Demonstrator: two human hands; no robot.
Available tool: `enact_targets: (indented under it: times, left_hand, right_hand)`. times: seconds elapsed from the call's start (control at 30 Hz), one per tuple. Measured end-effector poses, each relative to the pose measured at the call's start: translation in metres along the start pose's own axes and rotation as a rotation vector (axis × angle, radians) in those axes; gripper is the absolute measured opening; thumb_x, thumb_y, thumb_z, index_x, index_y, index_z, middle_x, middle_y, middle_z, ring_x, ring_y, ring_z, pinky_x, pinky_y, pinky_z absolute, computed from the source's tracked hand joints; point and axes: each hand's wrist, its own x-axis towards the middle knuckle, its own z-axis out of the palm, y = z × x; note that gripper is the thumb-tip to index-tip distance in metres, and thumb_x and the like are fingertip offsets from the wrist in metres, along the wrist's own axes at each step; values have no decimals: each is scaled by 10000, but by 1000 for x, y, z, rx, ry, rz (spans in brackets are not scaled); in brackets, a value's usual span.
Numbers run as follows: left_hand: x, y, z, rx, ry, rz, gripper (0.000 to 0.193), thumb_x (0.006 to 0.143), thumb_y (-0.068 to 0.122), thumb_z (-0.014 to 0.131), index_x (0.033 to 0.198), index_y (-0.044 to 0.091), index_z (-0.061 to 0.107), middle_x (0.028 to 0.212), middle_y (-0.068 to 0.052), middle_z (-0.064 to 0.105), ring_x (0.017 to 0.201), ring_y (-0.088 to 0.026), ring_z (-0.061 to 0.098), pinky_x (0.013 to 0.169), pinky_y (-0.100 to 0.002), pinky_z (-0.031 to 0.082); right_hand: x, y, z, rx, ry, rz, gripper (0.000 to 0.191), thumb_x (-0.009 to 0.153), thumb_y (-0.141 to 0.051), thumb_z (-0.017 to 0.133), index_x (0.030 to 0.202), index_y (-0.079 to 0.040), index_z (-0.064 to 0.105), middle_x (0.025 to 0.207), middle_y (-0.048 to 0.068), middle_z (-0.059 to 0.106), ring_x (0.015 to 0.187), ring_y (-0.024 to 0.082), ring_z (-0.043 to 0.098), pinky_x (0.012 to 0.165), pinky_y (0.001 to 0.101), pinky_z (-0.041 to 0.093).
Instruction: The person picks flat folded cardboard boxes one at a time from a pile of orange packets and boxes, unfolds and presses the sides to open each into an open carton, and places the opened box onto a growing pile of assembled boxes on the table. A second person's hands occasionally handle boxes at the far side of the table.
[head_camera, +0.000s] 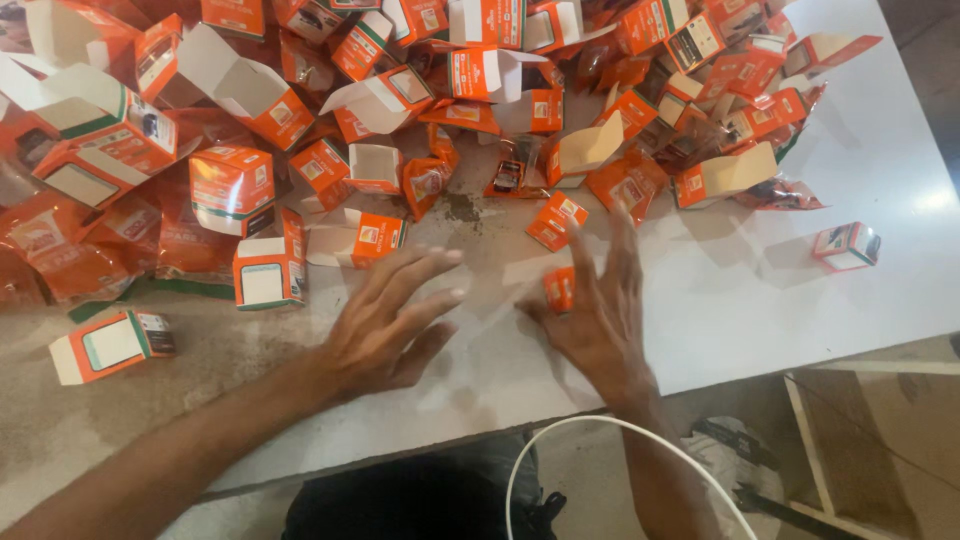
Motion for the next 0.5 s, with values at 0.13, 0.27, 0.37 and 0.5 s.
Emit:
enact_targets:
  times: [0.13,0.27,0.37,0.5]
  left_hand:
    - [51,-20,54,70,39,-13,546,861,43,773,1356,51,543,1450,-141,542,1402,-361,488,1166,-493,439]
    - [108,-59,117,326,-150,-35,746,644,24,765,1363,14,566,1393,-130,568,1203,-308,519,971,-445,462]
    - [131,-76,145,480,-187,-29,702,626,46,755,1305,-11,582,1307,-134,607,1133,-299,568,904,-451,474]
    - [127,-39,159,211,-283,-83,372,840,97,742,1188,62,615,1180,-110,655,1113,-310,625,902,-469,547]
  right_hand:
    - [11,17,16,87,-199,6,672,799,-273,811,1400,-104,563,1557,258,386,1383,483,421,1106,557,408]
    - [-5,31,-1,-61,-285,186,389,965,-221,752,1334,-177,636,1569,112,497,1447,371,495,1188,505,431]
    - [-9,46,-20,-624,-118,265,592,807,-400,845,1291,-140,626,1424,279,483,1305,470,480,1017,584,406]
    - [-18,40,-12,-185,99,258,844,749,-275,831,1433,46,455,1430,283,522,1313,456,513,1053,510,445]
